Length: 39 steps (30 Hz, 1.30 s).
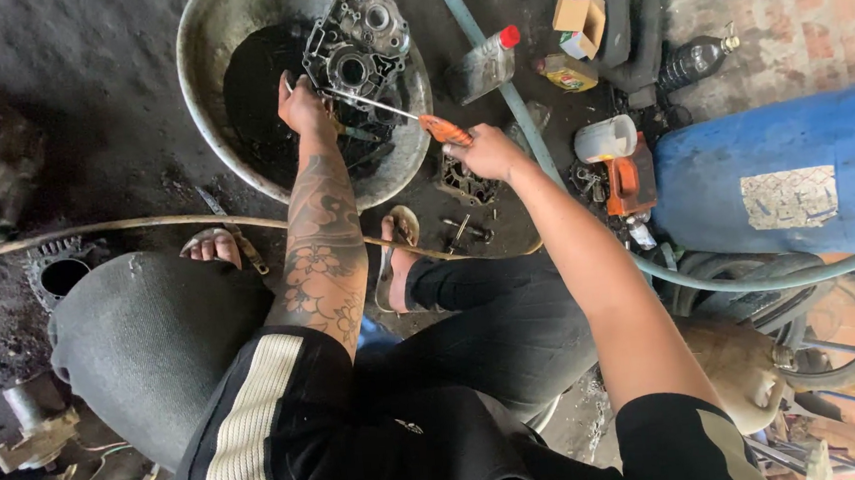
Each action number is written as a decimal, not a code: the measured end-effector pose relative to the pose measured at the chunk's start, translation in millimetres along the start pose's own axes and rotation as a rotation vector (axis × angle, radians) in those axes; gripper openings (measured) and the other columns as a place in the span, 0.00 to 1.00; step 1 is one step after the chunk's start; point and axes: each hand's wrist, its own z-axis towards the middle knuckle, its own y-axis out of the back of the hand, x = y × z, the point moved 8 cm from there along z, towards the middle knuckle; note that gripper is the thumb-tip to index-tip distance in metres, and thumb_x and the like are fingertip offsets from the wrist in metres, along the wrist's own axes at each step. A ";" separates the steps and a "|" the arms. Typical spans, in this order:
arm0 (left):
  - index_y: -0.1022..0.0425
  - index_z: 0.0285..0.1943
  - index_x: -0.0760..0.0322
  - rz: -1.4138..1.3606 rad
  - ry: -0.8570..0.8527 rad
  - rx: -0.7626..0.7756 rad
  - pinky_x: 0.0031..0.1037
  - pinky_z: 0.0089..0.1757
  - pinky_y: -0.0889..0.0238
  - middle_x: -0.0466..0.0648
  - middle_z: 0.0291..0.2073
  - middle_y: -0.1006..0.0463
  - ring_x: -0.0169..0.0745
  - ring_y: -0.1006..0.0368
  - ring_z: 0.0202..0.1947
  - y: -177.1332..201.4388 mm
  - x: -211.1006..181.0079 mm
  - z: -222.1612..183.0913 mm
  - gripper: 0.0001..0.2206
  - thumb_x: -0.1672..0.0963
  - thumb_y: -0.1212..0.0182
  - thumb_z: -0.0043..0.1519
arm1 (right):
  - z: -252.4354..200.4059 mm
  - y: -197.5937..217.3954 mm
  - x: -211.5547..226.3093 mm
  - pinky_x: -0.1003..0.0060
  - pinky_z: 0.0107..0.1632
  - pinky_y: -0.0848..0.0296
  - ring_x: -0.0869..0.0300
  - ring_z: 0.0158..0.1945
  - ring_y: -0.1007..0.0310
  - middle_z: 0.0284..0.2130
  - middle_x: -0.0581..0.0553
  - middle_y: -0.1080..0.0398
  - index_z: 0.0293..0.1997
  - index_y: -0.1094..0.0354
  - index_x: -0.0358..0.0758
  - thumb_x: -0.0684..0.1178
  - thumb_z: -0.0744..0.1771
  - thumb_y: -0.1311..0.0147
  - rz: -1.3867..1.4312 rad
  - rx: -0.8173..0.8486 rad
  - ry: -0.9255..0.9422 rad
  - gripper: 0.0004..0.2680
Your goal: Cleaning motorcycle engine components using a brush, screwdriver, and solvent in a basin
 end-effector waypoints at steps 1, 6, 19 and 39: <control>0.19 0.59 0.54 0.030 0.042 -0.004 0.35 0.21 0.38 0.51 0.29 0.19 0.40 0.35 0.18 -1.1 -3.7 -8.3 0.19 0.60 0.35 0.57 | -0.2 3.0 2.4 0.57 0.31 0.43 0.55 0.24 0.37 0.21 0.45 0.35 0.29 0.32 0.42 0.63 0.70 0.48 0.007 -0.021 0.019 0.16; 0.21 0.63 0.55 0.096 0.050 0.003 0.33 0.16 0.46 0.53 0.28 0.19 0.36 0.44 0.13 0.4 5.8 9.3 0.20 0.56 0.35 0.60 | 17.5 -4.0 -18.0 0.57 0.31 0.43 0.54 0.23 0.37 0.19 0.44 0.36 0.28 0.33 0.42 0.62 0.69 0.46 -0.007 -0.030 0.053 0.16; 0.21 0.61 0.62 0.074 -0.017 0.045 0.37 0.27 0.33 0.55 0.42 0.14 0.44 0.24 0.31 -0.5 -2.6 -0.9 0.20 0.57 0.31 0.58 | 11.7 -1.6 -12.2 0.57 0.37 0.35 0.52 0.29 0.28 0.22 0.44 0.28 0.27 0.30 0.42 0.61 0.70 0.44 -0.011 -0.074 0.070 0.15; 0.16 0.38 0.53 0.709 -0.564 0.185 0.30 0.35 0.28 0.41 0.28 0.11 0.28 0.23 0.29 -12.0 -46.5 -6.5 0.14 0.49 0.27 0.46 | 5.6 19.8 -23.6 0.64 0.42 0.22 0.53 0.37 0.19 0.43 0.39 0.23 0.65 0.33 0.43 0.48 0.71 0.50 0.332 0.115 0.120 0.13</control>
